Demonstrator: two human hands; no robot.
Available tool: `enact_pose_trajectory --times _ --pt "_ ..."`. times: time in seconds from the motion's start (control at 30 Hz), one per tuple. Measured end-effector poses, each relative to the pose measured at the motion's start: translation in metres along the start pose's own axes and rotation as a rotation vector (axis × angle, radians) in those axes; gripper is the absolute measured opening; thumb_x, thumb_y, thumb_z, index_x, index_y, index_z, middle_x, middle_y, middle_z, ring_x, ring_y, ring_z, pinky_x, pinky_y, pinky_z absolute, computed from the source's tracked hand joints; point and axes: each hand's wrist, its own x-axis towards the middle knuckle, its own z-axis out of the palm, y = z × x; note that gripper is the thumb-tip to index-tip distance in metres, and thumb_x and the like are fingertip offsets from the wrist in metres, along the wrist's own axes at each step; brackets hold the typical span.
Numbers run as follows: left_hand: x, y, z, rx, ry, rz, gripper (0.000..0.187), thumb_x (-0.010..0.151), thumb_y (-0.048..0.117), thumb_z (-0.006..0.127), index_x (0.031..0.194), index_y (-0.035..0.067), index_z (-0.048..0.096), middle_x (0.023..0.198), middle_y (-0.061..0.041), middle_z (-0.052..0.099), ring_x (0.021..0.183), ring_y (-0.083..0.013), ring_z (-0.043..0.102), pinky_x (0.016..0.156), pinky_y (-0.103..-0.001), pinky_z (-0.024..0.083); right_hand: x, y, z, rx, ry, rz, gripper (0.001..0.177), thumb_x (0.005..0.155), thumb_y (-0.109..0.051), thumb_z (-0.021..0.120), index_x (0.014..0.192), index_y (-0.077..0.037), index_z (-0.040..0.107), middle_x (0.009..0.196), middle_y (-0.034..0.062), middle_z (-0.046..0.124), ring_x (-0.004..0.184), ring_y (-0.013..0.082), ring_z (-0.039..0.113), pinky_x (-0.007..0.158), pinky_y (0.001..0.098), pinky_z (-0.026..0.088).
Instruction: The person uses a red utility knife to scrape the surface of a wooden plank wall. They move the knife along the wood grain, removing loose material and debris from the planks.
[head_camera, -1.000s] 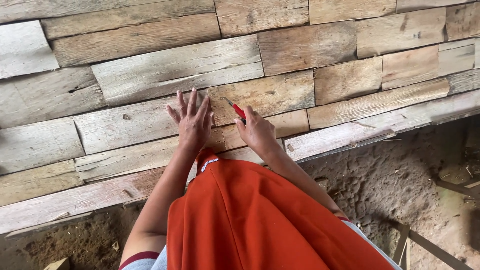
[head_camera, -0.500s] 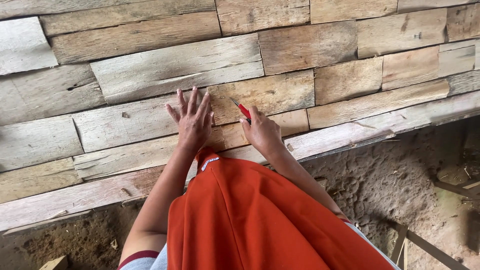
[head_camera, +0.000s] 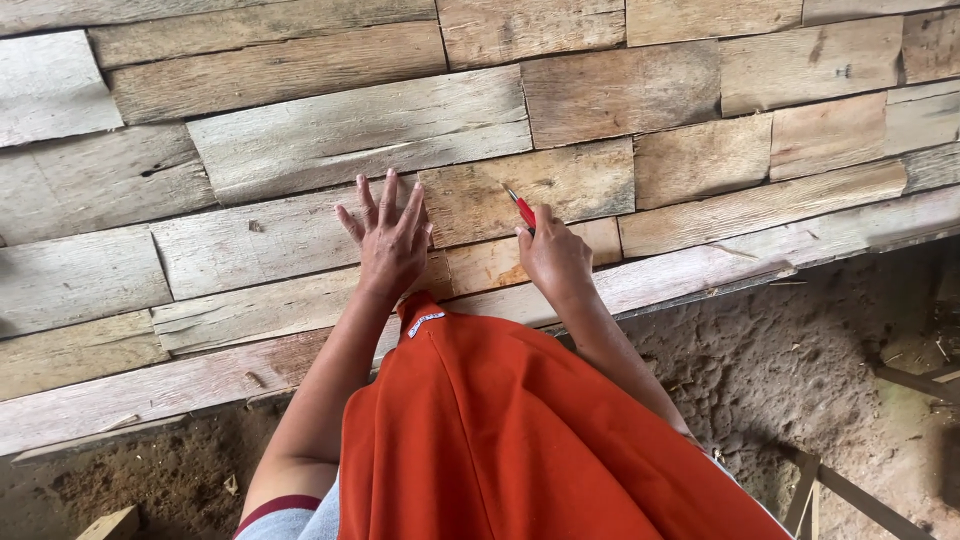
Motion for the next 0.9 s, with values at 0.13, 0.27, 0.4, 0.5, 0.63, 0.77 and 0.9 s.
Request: enact_pose_trajectory --times 0.13,0.27,0.4,0.5,0.63,0.77,0.9 --pt "0.0 0.001 0.0 0.001 0.008 0.007 0.062 0.098 0.031 0.067 0.156 0.027 0.047 0.172 -0.008 0.018 0.155 -0.0416 -0.01 0.11 -0.074 -0.016 -0.002 -0.001 -0.002 0.02 -0.002 -0.003 0.036 0.103 -0.043 0.047 0.12 -0.012 0.049 0.108 0.0202 0.07 0.094 0.0503 0.072 0.084 0.0615 0.057" --pt "0.0 0.0 0.0 -0.007 0.001 0.002 0.061 0.098 0.03 0.066 0.157 0.028 0.047 0.173 -0.008 0.015 0.154 -0.0408 -0.014 0.11 -0.072 -0.018 -0.001 0.0 0.0 0.021 -0.001 -0.004 0.036 0.103 -0.043 0.047 0.121 -0.012 0.048 0.109 0.0202 0.07 0.095 0.05 0.072 0.085 0.0616 0.056" --pt "0.0 0.002 -0.002 -0.017 -0.008 -0.003 0.06 0.1 0.031 0.065 0.157 0.028 0.047 0.173 -0.008 0.013 0.153 -0.0395 -0.015 0.109 -0.071 -0.019 0.001 0.004 -0.001 0.032 -0.012 -0.003 0.037 0.103 -0.045 0.046 0.121 -0.012 0.048 0.11 0.0207 0.07 0.096 0.0502 0.072 0.085 0.0615 0.056" --pt "0.001 -0.001 0.0 -0.003 -0.011 -0.006 0.061 0.1 0.03 0.065 0.158 0.027 0.046 0.173 -0.008 0.013 0.154 -0.0392 -0.015 0.11 -0.071 -0.018 0.001 0.008 -0.005 0.037 -0.014 0.017 0.038 0.103 -0.046 0.046 0.121 -0.013 0.048 0.11 0.0205 0.07 0.097 0.05 0.071 0.086 0.0621 0.056" --pt "0.0 -0.002 0.002 -0.015 0.009 0.006 0.064 0.098 0.027 0.067 0.158 0.025 0.045 0.173 -0.009 0.015 0.154 -0.0398 -0.013 0.11 -0.071 -0.018 0.004 0.016 -0.003 0.039 -0.005 0.055 0.037 0.104 -0.044 0.046 0.122 -0.012 0.048 0.11 0.0208 0.07 0.097 0.0496 0.072 0.085 0.0611 0.056" --pt "0.0 0.002 0.002 -0.017 0.011 -0.008 0.062 0.098 0.029 0.066 0.157 0.026 0.047 0.173 -0.008 0.016 0.154 -0.0383 -0.014 0.11 -0.069 -0.019 0.006 0.019 -0.002 0.038 0.009 0.06 0.038 0.103 -0.044 0.047 0.123 -0.011 0.048 0.109 0.0208 0.07 0.097 0.0494 0.072 0.085 0.0611 0.056" --pt "0.0 0.001 0.002 -0.002 0.015 -0.005 0.062 0.097 0.031 0.067 0.156 0.026 0.048 0.172 -0.01 0.018 0.154 -0.0403 -0.011 0.111 -0.072 -0.016 0.006 0.019 -0.003 0.042 0.01 0.054 0.038 0.103 -0.044 0.048 0.123 -0.012 0.048 0.109 0.0209 0.07 0.097 0.0495 0.071 0.085 0.0612 0.056"
